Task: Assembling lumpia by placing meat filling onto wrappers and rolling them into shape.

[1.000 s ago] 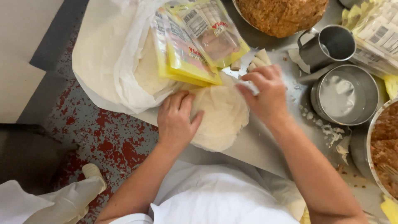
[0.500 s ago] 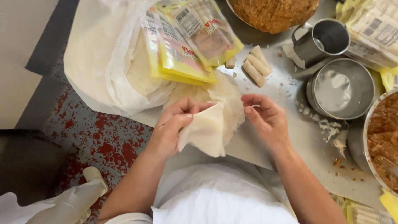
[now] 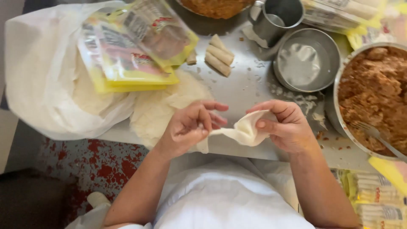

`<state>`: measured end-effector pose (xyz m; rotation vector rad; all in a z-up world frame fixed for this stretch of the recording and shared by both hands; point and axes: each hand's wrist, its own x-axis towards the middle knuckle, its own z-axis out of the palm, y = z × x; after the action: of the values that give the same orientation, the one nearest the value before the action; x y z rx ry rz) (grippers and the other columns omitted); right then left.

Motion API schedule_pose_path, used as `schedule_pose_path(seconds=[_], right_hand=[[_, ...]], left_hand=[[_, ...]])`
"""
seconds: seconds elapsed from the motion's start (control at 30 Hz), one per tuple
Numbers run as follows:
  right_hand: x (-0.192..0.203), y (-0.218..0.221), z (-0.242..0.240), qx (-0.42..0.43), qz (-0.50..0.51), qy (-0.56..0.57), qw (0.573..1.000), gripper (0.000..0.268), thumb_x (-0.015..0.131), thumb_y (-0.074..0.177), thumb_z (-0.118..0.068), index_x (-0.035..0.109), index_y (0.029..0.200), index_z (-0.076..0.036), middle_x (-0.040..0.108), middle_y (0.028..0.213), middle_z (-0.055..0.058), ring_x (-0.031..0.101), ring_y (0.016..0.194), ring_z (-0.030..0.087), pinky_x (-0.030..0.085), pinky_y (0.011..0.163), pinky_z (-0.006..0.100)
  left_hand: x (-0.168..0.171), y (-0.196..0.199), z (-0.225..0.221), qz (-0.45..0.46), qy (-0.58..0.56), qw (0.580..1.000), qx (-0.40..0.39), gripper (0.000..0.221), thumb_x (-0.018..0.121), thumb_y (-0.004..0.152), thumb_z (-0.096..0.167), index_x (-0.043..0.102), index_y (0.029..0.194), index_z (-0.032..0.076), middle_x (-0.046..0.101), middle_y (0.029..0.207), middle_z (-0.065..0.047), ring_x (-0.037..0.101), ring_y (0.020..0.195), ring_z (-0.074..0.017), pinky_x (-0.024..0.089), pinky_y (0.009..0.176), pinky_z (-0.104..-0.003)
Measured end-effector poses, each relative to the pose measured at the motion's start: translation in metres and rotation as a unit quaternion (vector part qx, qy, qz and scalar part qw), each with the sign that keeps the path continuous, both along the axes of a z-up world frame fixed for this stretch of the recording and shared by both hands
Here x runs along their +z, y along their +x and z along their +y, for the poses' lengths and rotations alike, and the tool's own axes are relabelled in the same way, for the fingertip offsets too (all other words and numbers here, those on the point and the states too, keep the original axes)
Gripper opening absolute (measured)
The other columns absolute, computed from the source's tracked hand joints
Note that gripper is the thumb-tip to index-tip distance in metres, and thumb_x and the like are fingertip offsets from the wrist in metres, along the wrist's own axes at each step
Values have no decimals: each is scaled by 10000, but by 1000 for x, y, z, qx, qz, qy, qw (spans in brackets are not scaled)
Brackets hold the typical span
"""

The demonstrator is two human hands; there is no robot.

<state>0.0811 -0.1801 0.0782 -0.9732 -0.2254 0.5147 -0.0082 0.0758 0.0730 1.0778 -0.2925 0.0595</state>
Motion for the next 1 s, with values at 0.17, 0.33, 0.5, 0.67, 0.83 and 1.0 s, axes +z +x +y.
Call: schedule_pose_path(seconds=[0.17, 0.33, 0.5, 0.67, 0.83, 1.0], right_hand=[[41, -12, -2, 157, -200, -156, 955, 244, 765, 816, 78, 825, 1052, 91, 792, 753, 116, 711, 733, 89, 548, 663, 190], [60, 0, -41, 94, -255, -257, 927, 314, 813, 803, 19, 786, 1115, 31, 817, 998, 97, 703, 930, 77, 588, 804, 227], [60, 7, -75, 17, -219, -318, 922, 393, 819, 810, 26, 740, 1194, -8, 778, 894, 43, 657, 743, 18, 540, 637, 143], [58, -14, -107, -33, -266, -341, 901, 161, 786, 815, 17, 766, 974, 4, 785, 939, 88, 704, 763, 69, 561, 669, 135], [66, 10, -90, -34, -377, -451, 808, 154, 767, 894, 11, 783, 1035, -48, 795, 1003, 106, 752, 831, 149, 617, 705, 211], [-7, 77, -64, -112, -555, -539, 624, 258, 733, 971, 37, 809, 1163, -118, 778, 1053, 98, 743, 990, 346, 580, 879, 415]], left_hand=[[8, 10, -29, 10, 179, 980, -86, 1022, 965, 691, 334, 472, 1544, 64, 559, 1523, -127, 585, 1361, -267, 393, 1183, -447], [17, 24, -45, 7, 172, 977, -126, 268, 828, 878, 281, 655, 958, 94, 609, 916, 19, 572, 857, -105, 443, 778, -277], [20, 32, -49, 75, 163, 981, -81, 158, 682, 1018, 239, 706, 1007, 83, 659, 800, 70, 543, 703, -18, 428, 613, -182], [23, 17, -56, 76, 272, 959, -40, 242, 694, 1006, 263, 707, 822, 105, 424, 667, 113, 349, 615, -30, 269, 526, -237], [5, 7, -72, 155, 237, 955, -85, 299, 603, 1054, 301, 815, 961, 111, 459, 657, 134, 360, 590, -9, 258, 492, -220], [-31, 0, -66, 90, 438, 890, 84, 338, 558, 1040, 144, 672, 1335, 27, 763, 795, -237, 738, 633, -299, 556, 589, -388]])
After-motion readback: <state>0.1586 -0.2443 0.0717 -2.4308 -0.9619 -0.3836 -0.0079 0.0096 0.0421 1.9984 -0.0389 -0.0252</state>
